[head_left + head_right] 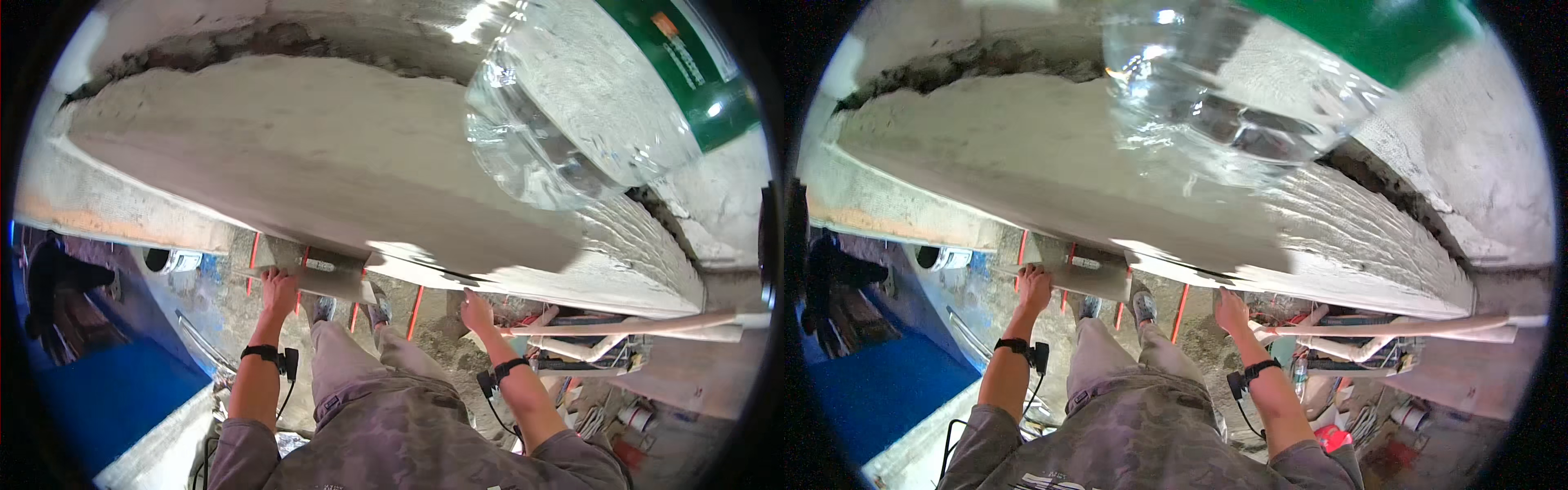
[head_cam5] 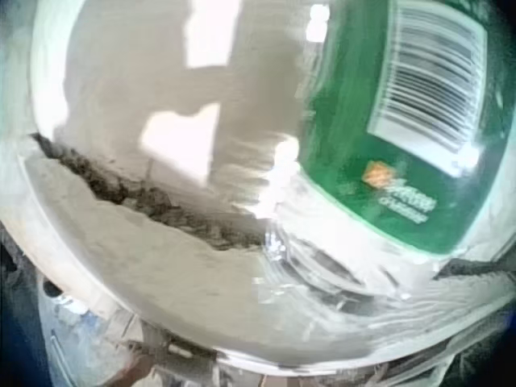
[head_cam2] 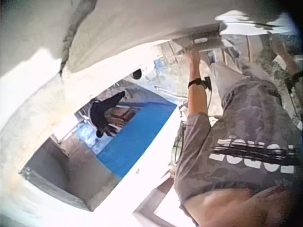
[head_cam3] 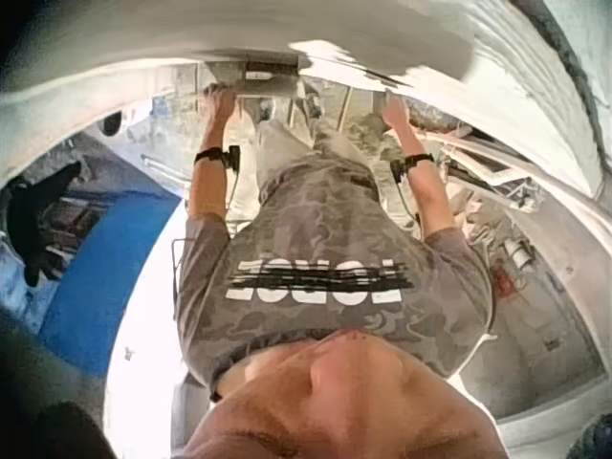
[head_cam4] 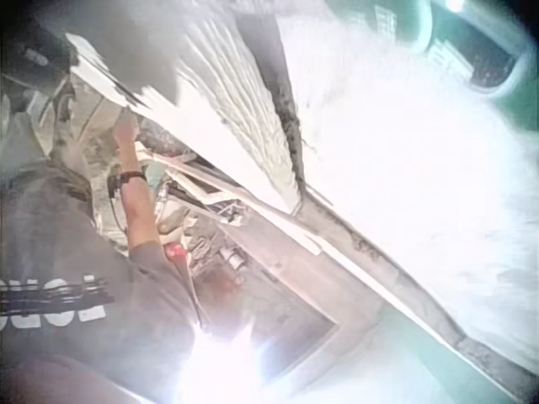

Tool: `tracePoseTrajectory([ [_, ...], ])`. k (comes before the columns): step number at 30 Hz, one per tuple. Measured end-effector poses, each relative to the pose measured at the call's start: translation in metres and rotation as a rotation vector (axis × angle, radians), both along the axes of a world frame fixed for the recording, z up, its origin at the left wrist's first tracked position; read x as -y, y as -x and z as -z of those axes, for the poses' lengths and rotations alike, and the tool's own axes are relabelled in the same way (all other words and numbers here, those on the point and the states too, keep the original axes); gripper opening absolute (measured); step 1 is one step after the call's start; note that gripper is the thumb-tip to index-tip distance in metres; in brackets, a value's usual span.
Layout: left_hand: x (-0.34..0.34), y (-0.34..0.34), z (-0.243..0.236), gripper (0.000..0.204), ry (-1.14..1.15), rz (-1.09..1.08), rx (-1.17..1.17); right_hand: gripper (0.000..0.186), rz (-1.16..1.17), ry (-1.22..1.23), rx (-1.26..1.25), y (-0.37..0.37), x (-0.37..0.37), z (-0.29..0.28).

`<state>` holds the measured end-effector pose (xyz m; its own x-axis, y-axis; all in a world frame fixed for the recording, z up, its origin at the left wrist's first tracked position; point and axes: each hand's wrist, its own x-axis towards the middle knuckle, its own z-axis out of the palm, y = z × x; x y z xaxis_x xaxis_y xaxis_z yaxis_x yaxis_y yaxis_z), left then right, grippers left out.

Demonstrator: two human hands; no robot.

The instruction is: Applying mortar and placing large format tiles onto a wall during renovation.

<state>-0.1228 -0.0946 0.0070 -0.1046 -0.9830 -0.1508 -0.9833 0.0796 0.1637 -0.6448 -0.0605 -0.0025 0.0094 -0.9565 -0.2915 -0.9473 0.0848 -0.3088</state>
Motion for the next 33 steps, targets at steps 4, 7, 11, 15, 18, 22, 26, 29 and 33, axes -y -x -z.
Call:
tracePoseTrajectory([
  [4, 0.006, 0.000, -0.001, 0.018, 0.001, 0.028, 0.021, 0.020, 0.086, 0.217, 0.007, 0.006, 0.016, 0.015],
  [7, 0.008, -0.002, 0.001, 0.015, 0.088, 0.063, -0.007, 0.018, -0.016, 0.207, -0.121, 0.007, 0.022, 0.012],
  [11, 0.011, -0.003, 0.003, 0.014, 0.056, 0.034, -0.058, 0.013, 0.014, 0.188, -0.102, 0.005, 0.024, 0.009],
  [15, 0.010, -0.003, 0.003, 0.011, 0.057, 0.048, -0.022, 0.015, 0.018, 0.200, -0.128, 0.005, 0.026, 0.013],
  [18, 0.006, -0.003, 0.002, 0.013, 0.116, 0.066, -0.042, 0.013, 0.031, 0.155, -0.175, 0.005, 0.027, 0.017],
  [22, 0.000, -0.005, 0.002, 0.008, 0.147, 0.077, -0.069, 0.014, 0.041, 0.147, -0.183, 0.006, 0.027, 0.018],
  [26, -0.002, -0.006, 0.004, 0.005, 0.101, 0.112, 0.002, 0.012, 0.023, 0.146, -0.178, 0.009, 0.027, 0.020],
  [29, -0.001, -0.008, 0.005, 0.005, 0.091, 0.122, -0.047, 0.013, 0.031, 0.249, -0.143, 0.009, 0.027, 0.025],
  [33, 0.000, -0.011, 0.009, 0.006, 0.120, 0.136, -0.061, 0.012, 0.034, 0.254, -0.140, 0.011, 0.029, 0.027],
])
